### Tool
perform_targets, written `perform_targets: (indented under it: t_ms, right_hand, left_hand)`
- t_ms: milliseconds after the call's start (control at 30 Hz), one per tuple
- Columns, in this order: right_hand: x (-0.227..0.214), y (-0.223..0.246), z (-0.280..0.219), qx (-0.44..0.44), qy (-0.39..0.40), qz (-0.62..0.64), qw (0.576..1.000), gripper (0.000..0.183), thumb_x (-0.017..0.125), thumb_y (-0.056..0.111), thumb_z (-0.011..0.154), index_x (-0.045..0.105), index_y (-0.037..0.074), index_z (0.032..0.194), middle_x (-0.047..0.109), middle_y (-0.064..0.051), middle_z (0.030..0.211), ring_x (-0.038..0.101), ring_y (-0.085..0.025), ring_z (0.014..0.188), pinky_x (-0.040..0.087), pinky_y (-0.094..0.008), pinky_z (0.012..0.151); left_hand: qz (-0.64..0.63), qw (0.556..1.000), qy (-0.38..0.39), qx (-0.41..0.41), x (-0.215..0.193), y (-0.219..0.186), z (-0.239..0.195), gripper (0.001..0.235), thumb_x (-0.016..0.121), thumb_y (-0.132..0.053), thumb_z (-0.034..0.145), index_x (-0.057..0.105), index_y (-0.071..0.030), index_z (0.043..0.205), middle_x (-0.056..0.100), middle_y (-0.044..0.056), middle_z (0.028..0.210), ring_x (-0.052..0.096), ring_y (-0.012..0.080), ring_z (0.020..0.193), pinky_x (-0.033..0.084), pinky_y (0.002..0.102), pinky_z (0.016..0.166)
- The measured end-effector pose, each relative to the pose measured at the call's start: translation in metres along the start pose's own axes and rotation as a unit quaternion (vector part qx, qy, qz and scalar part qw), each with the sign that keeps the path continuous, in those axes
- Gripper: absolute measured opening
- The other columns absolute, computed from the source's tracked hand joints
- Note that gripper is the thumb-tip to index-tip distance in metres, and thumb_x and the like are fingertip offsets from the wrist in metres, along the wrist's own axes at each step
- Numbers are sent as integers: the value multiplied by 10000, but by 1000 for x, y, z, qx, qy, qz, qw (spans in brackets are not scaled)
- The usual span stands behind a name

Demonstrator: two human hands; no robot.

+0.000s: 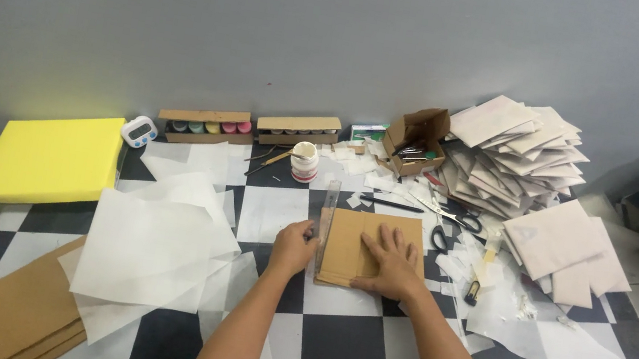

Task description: The person uses scissors to cut white paper around a cardboard rectangle, then uses a ruler and a marker to draw lines on a larger piece of cardboard before cutting a piece off with scissors.

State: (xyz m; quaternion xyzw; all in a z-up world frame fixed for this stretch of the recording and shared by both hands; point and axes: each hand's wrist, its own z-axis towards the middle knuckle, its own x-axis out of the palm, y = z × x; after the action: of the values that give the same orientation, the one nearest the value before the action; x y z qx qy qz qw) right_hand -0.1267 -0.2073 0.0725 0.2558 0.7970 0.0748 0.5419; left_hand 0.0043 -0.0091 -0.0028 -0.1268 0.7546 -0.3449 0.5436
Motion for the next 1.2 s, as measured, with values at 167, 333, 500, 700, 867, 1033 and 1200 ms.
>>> perform_targets:
  t_ms: [167, 333, 500, 700, 867, 1033, 1200]
  right_hand:
    - [7, -8, 10, 5, 2, -4, 1000, 1106, 826, 720, 678, 297, 398, 1594, 75, -29, 1722, -51, -332, 1576, -60, -556, 1244]
    - [14, -15, 19, 3, -7, -10, 1000, 1105, 816, 660, 688, 251, 409, 1604, 56, -7, 1722, -50, -322, 1574, -36, -571, 1248]
    - [-6, 9, -8, 5, 10, -19, 1000, 1113, 788, 690, 682, 245, 395, 1608, 45, -22, 1727, -46, -338, 1578, -31, -579, 1254]
    - [-3, 8, -6, 12, 10, -28, 999, 1130, 776, 734, 691, 246, 352, 1614, 37, -24, 1728, -47, -332, 1577, -38, -567, 1257]
    - [1, 5, 0, 15, 7, -25, 1000, 1148, 784, 762, 678, 254, 358, 1611, 43, -24, 1724, -47, -332, 1575, -42, -568, 1250]
    - [-3, 9, -3, 11, 7, -41, 999, 1116, 770, 750, 689, 241, 395, 1606, 26, -22, 1724, -50, -346, 1573, -30, -573, 1252]
    - [-3, 10, -4, 17, 14, -47, 999, 1092, 770, 732, 690, 258, 406, 1597, 48, -29, 1722, -40, -353, 1574, -20, -585, 1251]
  left_hand:
    - [31, 999, 25, -30, -13, -21, -16, 590, 718, -485, 879, 643, -169, 1371, 747, 24, 1083, 687, 240, 1150, 565, 396, 941]
    - [36, 996, 54, -60, -33, -54, -42, 703, 778, -485, 808, 624, -99, 1375, 704, 129, 1268, 644, 325, 1231, 529, 475, 984]
    - [75, 997, 28, -19, -41, -64, -55, 583, 718, -438, 885, 643, -85, 1342, 715, 139, 1226, 658, 335, 1201, 508, 481, 994]
    - [161, 986, -32, 8, -32, -30, -30, 433, 634, -413, 947, 666, -161, 1297, 721, 68, 1125, 672, 277, 1128, 481, 448, 956]
    - [82, 995, 33, -51, -62, -80, -66, 551, 626, -515, 935, 707, -38, 1197, 750, 159, 1067, 707, 340, 1082, 539, 470, 880]
    - [46, 995, 32, -80, -41, -65, -47, 518, 718, -463, 860, 745, 15, 1055, 761, 181, 938, 730, 378, 1012, 573, 487, 795]
    - [-20, 996, 29, -83, -28, -37, -29, 354, 767, -390, 832, 778, -37, 852, 748, 152, 772, 749, 377, 893, 564, 432, 704]
